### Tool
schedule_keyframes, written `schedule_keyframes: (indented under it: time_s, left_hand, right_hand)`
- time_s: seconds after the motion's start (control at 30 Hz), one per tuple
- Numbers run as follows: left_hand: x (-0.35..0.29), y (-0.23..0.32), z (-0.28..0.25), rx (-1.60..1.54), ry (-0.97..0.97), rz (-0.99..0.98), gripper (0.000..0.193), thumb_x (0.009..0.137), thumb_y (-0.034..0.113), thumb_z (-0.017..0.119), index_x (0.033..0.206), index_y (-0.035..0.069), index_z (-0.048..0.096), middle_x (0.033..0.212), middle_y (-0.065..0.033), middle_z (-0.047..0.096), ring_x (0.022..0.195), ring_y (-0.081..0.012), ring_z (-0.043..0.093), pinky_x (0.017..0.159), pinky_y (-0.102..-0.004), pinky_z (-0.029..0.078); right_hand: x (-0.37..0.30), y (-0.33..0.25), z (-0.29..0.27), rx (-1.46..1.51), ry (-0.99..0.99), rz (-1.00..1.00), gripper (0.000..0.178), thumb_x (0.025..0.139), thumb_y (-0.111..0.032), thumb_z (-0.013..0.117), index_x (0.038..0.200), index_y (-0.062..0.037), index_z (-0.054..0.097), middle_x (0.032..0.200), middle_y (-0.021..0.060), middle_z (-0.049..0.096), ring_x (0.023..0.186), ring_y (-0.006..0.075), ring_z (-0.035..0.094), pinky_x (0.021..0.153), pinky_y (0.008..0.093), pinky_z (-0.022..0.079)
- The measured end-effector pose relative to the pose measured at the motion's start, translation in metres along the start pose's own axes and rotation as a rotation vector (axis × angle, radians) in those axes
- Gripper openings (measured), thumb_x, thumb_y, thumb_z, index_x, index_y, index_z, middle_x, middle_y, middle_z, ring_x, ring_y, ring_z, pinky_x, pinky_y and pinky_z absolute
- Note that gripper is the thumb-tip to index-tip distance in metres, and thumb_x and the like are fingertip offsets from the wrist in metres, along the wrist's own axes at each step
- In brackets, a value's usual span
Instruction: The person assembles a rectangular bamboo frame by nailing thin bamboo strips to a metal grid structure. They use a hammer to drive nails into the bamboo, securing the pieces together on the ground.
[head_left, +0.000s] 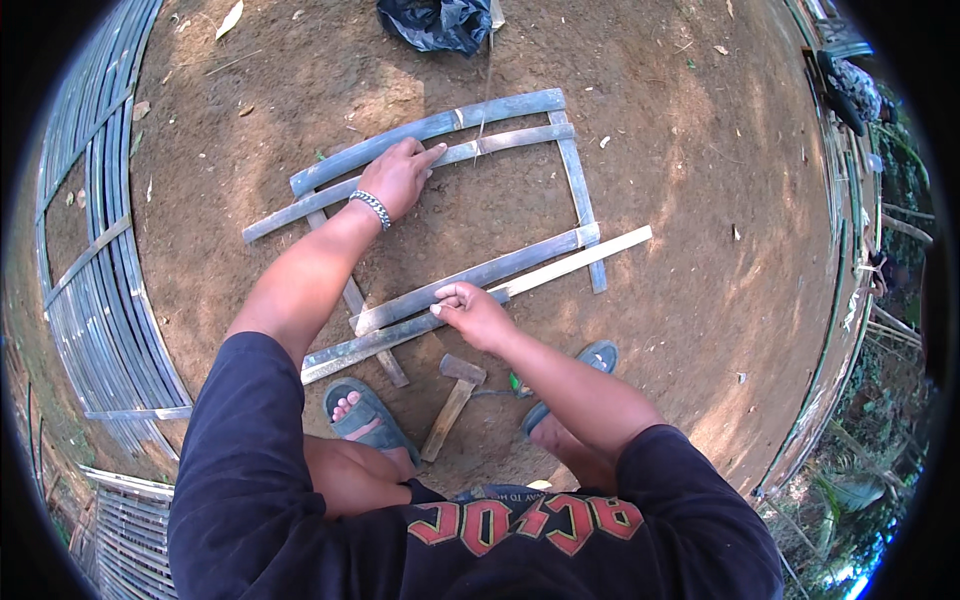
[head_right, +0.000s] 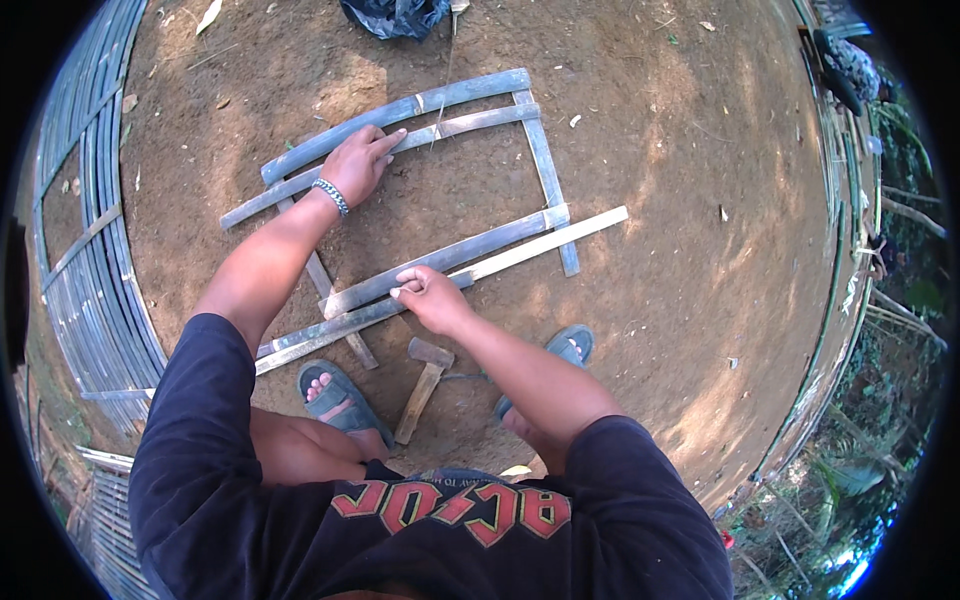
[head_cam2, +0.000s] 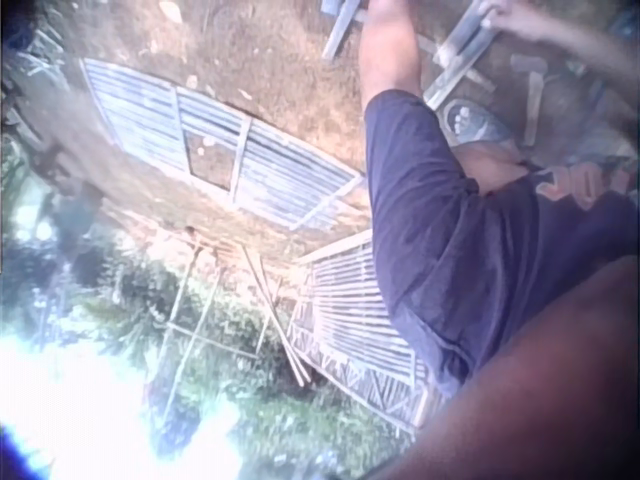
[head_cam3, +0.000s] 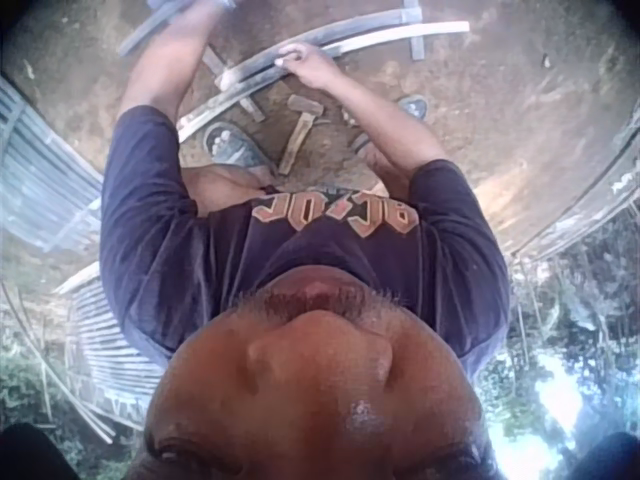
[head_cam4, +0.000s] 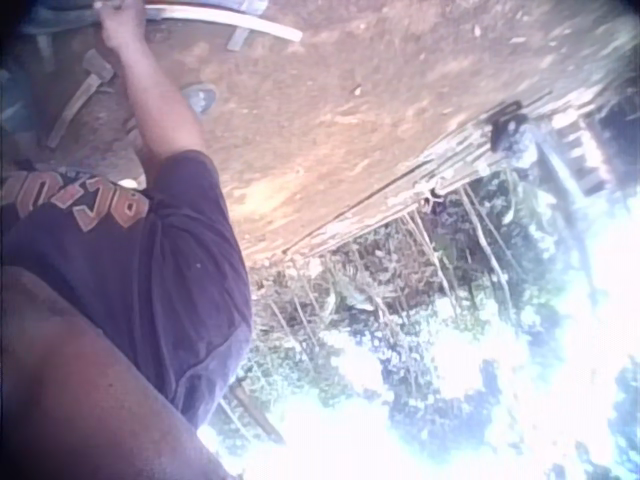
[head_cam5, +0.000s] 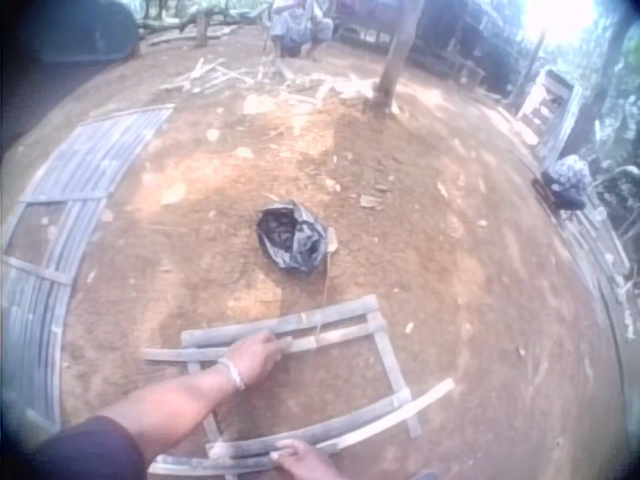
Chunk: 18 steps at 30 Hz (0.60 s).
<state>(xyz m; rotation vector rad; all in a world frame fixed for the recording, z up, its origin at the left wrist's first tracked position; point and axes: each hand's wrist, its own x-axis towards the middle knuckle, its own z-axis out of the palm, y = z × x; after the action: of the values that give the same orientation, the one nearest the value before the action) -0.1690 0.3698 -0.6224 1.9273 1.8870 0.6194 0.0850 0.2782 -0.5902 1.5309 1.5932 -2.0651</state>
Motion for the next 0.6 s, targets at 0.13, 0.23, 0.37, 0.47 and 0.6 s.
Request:
schedule_keyframes:
  time_s: [0.13, 0.23, 0.37, 0.47, 0.6]
  left_hand:
    - [0.003, 0.003, -0.003, -0.026, -0.054, -0.088, 0.043, 0.092, 0.011, 0.063, 0.134, 0.019, 0.066, 0.111, -0.0113, 0.063, 0.104, -0.0324, 0.065, 0.091, -0.0437, 0.054]
    - [-0.004, -0.001, 0.007, -0.014, 0.095, -0.037, 0.041, 0.090, 0.012, 0.067, 0.130, 0.015, 0.067, 0.112, -0.0105, 0.064, 0.105, -0.0318, 0.064, 0.092, -0.0427, 0.053]
    - [-0.010, -0.001, 0.012, 0.035, 0.217, -0.005, 0.039, 0.086, 0.017, 0.073, 0.124, 0.013, 0.068, 0.120, -0.0072, 0.064, 0.114, -0.0291, 0.061, 0.099, -0.0436, 0.048]
    - [-0.025, -0.003, -0.002, 0.186, 0.237, 0.027, 0.041, 0.084, 0.022, 0.076, 0.124, 0.014, 0.068, 0.129, -0.0057, 0.062, 0.124, -0.0272, 0.056, 0.106, -0.0462, 0.041]
    - [-0.048, -0.026, -0.013, 0.277, 0.211, 0.029, 0.045, 0.085, 0.029, 0.076, 0.127, 0.016, 0.066, 0.140, -0.0065, 0.058, 0.134, -0.0265, 0.050, 0.114, -0.0488, 0.033]
  right_hand:
    - [-0.003, 0.002, 0.002, 0.024, -0.015, 0.006, 0.042, 0.092, -0.028, 0.076, 0.122, 0.0004, 0.063, 0.097, 0.0055, 0.072, 0.088, 0.0127, 0.066, 0.082, 0.0297, 0.053]
    - [-0.007, 0.010, 0.002, 0.035, -0.021, 0.022, 0.041, 0.093, -0.026, 0.076, 0.122, 0.0005, 0.063, 0.098, 0.0060, 0.073, 0.088, 0.0126, 0.066, 0.083, 0.0295, 0.053]
    - [-0.007, 0.018, -0.007, 0.067, 0.009, -0.008, 0.039, 0.093, -0.025, 0.075, 0.121, -0.0001, 0.064, 0.099, 0.0053, 0.073, 0.089, 0.0115, 0.066, 0.082, 0.0292, 0.053]
    - [0.000, -0.015, -0.031, 0.052, 0.108, -0.021, 0.037, 0.093, -0.024, 0.075, 0.121, -0.0008, 0.065, 0.099, 0.0042, 0.073, 0.089, 0.0105, 0.065, 0.081, 0.0289, 0.053]
    - [0.049, -0.037, -0.101, 0.092, 0.368, -0.135, 0.034, 0.093, -0.024, 0.075, 0.118, -0.0020, 0.068, 0.101, 0.0067, 0.074, 0.089, 0.0136, 0.067, 0.083, 0.0289, 0.053]
